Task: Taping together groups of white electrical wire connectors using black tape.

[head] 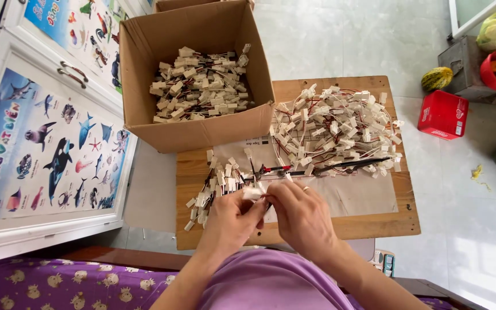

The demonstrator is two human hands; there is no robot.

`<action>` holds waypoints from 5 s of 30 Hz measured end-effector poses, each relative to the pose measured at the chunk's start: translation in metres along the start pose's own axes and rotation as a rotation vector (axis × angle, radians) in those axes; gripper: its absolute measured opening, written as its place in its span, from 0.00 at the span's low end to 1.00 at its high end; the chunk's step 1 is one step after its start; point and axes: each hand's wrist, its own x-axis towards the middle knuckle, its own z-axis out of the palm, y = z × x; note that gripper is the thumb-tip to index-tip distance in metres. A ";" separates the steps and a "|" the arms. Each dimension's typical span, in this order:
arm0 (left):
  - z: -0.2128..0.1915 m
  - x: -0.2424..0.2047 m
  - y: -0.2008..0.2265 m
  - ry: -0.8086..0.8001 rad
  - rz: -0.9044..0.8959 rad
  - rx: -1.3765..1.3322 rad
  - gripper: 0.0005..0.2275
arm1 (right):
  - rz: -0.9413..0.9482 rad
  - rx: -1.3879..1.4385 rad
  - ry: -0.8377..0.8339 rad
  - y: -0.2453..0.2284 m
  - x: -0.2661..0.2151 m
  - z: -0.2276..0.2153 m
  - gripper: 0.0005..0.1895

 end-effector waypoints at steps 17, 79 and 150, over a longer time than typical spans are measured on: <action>-0.009 0.019 -0.041 -0.104 -0.021 -0.837 0.07 | 0.427 0.739 -0.076 0.022 0.002 0.000 0.09; -0.035 0.025 0.007 0.296 0.255 -0.032 0.13 | 0.368 0.249 -0.368 0.066 0.066 -0.016 0.06; 0.075 0.063 -0.017 0.335 -0.028 -0.307 0.41 | 0.216 0.004 -0.458 0.070 0.033 -0.013 0.11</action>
